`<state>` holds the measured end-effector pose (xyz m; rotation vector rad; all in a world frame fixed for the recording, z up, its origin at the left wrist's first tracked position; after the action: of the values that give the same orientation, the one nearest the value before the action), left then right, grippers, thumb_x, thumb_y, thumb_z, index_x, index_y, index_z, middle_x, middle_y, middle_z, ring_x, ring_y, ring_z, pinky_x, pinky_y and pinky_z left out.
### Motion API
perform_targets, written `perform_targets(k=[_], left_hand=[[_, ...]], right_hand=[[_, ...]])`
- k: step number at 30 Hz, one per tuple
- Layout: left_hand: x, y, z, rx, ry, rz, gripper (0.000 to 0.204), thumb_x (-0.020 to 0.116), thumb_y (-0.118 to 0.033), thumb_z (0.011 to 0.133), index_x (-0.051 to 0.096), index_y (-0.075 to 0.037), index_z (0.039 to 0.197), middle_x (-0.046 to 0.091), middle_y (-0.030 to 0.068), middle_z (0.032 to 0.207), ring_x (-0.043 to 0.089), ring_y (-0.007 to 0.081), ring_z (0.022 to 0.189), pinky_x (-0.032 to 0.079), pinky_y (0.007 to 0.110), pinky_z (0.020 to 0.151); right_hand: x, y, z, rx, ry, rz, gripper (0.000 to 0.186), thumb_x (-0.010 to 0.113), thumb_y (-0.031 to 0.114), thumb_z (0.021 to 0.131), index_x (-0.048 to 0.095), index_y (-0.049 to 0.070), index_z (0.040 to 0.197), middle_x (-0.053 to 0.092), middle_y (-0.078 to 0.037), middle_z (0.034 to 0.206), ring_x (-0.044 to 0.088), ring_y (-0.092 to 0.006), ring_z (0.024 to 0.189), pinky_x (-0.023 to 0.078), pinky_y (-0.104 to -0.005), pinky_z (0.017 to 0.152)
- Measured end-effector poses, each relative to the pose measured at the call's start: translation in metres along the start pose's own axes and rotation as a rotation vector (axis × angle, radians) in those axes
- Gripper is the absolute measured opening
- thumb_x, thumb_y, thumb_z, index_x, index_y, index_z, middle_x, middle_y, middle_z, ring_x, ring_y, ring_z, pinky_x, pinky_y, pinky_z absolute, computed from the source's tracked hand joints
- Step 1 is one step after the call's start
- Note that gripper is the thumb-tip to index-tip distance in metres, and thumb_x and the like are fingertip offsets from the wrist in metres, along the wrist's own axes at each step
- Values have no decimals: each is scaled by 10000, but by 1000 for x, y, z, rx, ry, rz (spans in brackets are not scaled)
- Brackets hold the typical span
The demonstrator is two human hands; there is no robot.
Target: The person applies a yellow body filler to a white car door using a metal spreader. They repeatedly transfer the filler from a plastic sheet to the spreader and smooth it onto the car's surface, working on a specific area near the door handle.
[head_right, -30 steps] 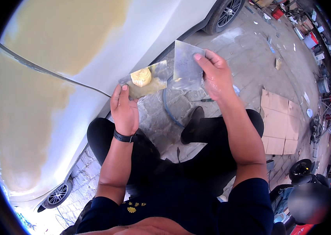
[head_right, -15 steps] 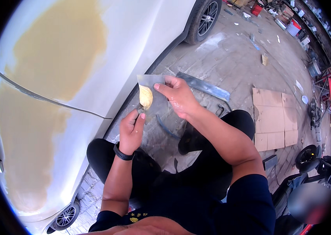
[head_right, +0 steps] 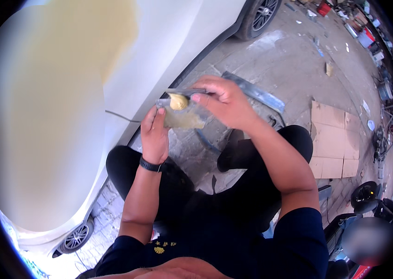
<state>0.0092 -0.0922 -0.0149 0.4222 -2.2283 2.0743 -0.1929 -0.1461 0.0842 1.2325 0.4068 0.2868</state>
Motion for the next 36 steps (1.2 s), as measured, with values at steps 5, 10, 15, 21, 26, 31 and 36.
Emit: perform_targets(k=[5, 10, 15, 21, 26, 31, 36], left_hand=[[-4, -15, 0, -7, -61, -175, 240, 533, -174, 1115, 654, 6, 1217, 706, 74, 1155, 670, 179, 1070, 540, 399, 916], [-15, -22, 3, 44, -140, -266, 215, 540, -150, 1104, 664, 1, 1196, 709, 79, 1165, 685, 204, 1076, 556, 431, 926], [-9, -20, 2, 40, -127, -368, 196, 548, -138, 1096, 669, -1, 1166, 713, 79, 1161, 692, 205, 1095, 571, 454, 975], [-5, -22, 0, 40, -94, -338, 190, 544, -131, 1097, 671, -2, 1156, 717, 80, 1153, 701, 188, 1061, 575, 426, 941], [-11, -22, 2, 60, -137, -254, 186, 541, -129, 1100, 668, 2, 1138, 715, 63, 1116, 691, 146, 1006, 579, 367, 871], [-14, -16, 1, 124, -174, -24, 203, 544, -111, 1100, 689, 32, 1101, 622, -36, 890, 468, 32, 795, 416, 225, 700], [-5, -26, 1, 135, -220, -73, 205, 550, -102, 1094, 619, 20, 944, 499, -60, 786, 382, 45, 751, 363, 273, 638]], right_hand=[[-14, 1, 2, -10, 153, -336, 214, 660, 180, 1014, 703, -26, 1049, 637, -101, 887, 573, -236, 744, 470, -348, 707], [-55, -27, -2, 114, -303, -261, 114, 681, 105, 991, 698, -3, 1024, 626, -102, 875, 536, -232, 723, 464, -327, 692], [7, 34, -16, -418, -256, -735, 332, 724, 12, 851, 764, 97, 1170, 706, -66, 1089, 650, -264, 884, 513, -348, 747], [61, 25, -16, -532, -63, -918, 384, 723, 74, 789, 792, 155, 1157, 707, -25, 1128, 662, -243, 1025, 508, -407, 882], [59, 30, -14, -586, 4, -899, 363, 720, 92, 773, 793, 151, 1124, 710, -18, 1116, 663, -255, 1016, 512, -403, 870], [49, 32, -9, -563, -83, -918, 354, 720, 88, 777, 791, 152, 1118, 714, -13, 1057, 673, -257, 980, 517, -403, 856], [61, 30, -13, -582, 62, -889, 350, 715, 69, 777, 786, 144, 1111, 711, -22, 1038, 681, -263, 943, 527, -401, 830]])
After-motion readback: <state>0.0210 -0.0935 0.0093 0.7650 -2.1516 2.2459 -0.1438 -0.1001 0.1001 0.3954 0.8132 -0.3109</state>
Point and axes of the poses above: each hand's wrist, its own z-axis towards the middle knuckle, its own x-axis out of the palm, y = z × x, the point moved 9 cm from there along z, towards the middle knuckle
